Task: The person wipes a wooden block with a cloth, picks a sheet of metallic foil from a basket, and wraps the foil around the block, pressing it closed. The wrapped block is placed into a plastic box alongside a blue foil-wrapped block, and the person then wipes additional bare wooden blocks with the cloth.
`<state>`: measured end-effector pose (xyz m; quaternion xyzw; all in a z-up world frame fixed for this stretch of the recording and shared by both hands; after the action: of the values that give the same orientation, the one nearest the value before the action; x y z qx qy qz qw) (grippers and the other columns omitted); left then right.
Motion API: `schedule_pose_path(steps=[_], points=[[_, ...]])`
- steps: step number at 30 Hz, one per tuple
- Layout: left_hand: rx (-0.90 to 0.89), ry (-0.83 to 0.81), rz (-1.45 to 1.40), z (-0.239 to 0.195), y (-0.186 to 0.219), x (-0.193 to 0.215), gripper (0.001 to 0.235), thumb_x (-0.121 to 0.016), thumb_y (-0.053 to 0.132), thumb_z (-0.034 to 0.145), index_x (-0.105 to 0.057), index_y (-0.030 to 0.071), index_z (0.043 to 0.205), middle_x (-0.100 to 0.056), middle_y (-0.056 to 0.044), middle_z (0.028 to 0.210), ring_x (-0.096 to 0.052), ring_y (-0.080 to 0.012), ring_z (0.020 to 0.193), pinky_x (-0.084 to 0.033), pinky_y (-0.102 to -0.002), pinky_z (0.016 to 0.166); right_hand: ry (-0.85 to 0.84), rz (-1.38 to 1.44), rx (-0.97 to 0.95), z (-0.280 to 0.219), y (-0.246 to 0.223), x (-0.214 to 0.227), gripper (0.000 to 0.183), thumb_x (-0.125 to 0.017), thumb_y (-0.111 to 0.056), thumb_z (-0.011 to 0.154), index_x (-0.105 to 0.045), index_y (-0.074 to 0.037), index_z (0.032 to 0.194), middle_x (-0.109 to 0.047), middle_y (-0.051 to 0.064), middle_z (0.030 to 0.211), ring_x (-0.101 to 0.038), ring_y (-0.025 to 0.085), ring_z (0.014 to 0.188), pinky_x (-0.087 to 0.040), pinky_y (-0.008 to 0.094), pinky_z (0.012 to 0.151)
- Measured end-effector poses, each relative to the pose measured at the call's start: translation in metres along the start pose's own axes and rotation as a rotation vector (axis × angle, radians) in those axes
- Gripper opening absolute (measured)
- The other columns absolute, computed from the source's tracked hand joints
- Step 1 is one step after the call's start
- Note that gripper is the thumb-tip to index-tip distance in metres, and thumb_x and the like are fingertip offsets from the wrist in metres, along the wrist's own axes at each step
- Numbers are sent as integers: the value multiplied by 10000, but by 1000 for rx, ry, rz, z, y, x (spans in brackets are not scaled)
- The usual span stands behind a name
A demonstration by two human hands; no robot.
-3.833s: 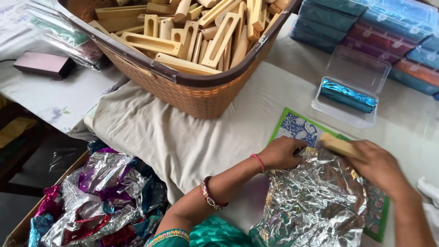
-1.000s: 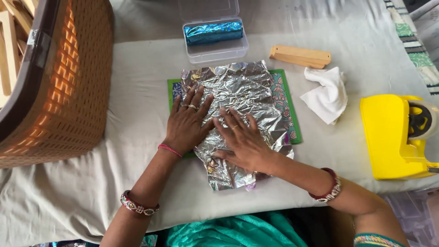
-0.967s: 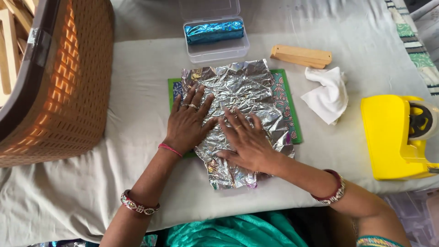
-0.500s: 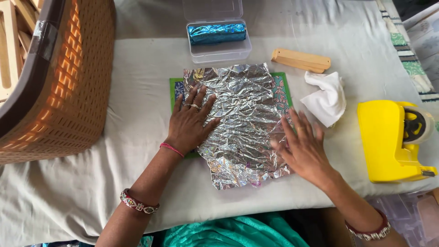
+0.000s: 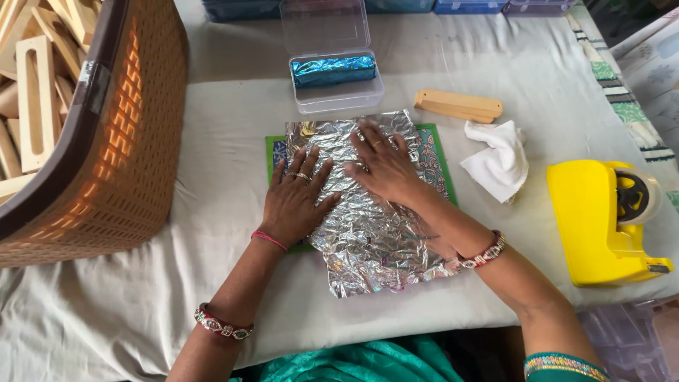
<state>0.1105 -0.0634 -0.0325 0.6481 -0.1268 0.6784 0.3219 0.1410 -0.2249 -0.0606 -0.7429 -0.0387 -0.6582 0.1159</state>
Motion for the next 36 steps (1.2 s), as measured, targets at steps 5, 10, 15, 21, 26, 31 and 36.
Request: schedule_pose_path(steps=[5, 10, 15, 21, 26, 31, 36], points=[[-16, -1, 15, 1, 1, -1, 688, -382, 628, 1000, -374, 243, 1570, -265, -84, 1671, -193, -288, 1546, -116, -527, 1232, 53, -44, -116, -16, 65, -6, 862, -166, -718, 971, -168, -166, 1633, -93, 132, 1701, -77, 301, 1535, -75, 615, 1180], [-16, 20, 15, 2, 0, -2, 704, -358, 639, 984, -369, 243, 1566, -255, -79, 1653, -192, -284, 1530, -106, -518, 1218, 196, -80, -164, -38, 112, 24, 649, -437, -585, 1030, -463, -167, 1527, -311, 113, 1636, -273, 306, 1521, -207, 622, 1186], [1, -28, 18, -1, 0, -2, 693, -344, 635, 1001, -363, 242, 1572, -249, -73, 1668, -198, -281, 1537, -103, -516, 1233, 451, 3, -145, -42, 184, 82, 458, -737, -241, 948, -656, -137, 1386, -599, 42, 1477, -527, 249, 1375, -347, 502, 1181], [-3, 13, -4, -1, 0, 0, 702, -345, 649, 991, -367, 254, 1570, -252, -74, 1658, -201, -292, 1528, -106, -520, 1221, 353, 58, -129, -27, 207, 96, 529, -774, -201, 861, -659, -111, 1370, -640, 79, 1398, -569, 287, 1280, -340, 482, 1059], [-6, -2, 3, -1, 0, -2, 697, -343, 649, 999, -354, 254, 1573, -244, -72, 1669, -191, -285, 1535, -109, -526, 1225, 286, 116, -171, -20, 211, 92, 422, -741, -209, 930, -690, -153, 1346, -679, 70, 1293, -610, 282, 1214, -345, 463, 1085], [5, -8, 8, 0, -2, -4, 708, -335, 658, 992, -341, 266, 1581, -236, -64, 1671, -189, -281, 1533, -107, -526, 1226, 275, 145, -189, -13, 212, 91, 405, -734, -210, 942, -691, -155, 1341, -676, 73, 1274, -607, 303, 1202, -366, 486, 1096], [4, -12, 17, 1, -2, -7, 719, -318, 678, 987, -330, 276, 1582, -226, -60, 1670, -182, -277, 1537, -100, -524, 1226, 237, 213, -254, -14, 209, 92, 437, -733, -200, 929, -671, -179, 1361, -655, 81, 1316, -587, 332, 1240, -395, 494, 1129]])
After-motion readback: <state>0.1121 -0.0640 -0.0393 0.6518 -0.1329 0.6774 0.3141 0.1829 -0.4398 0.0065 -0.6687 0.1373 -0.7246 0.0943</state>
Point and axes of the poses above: each hand's wrist, its own z-axis towards the middle knuckle, its own x-axis out of the back of the hand, y = z × x, the point moved 10 cm from there along z, towards the middle knuckle
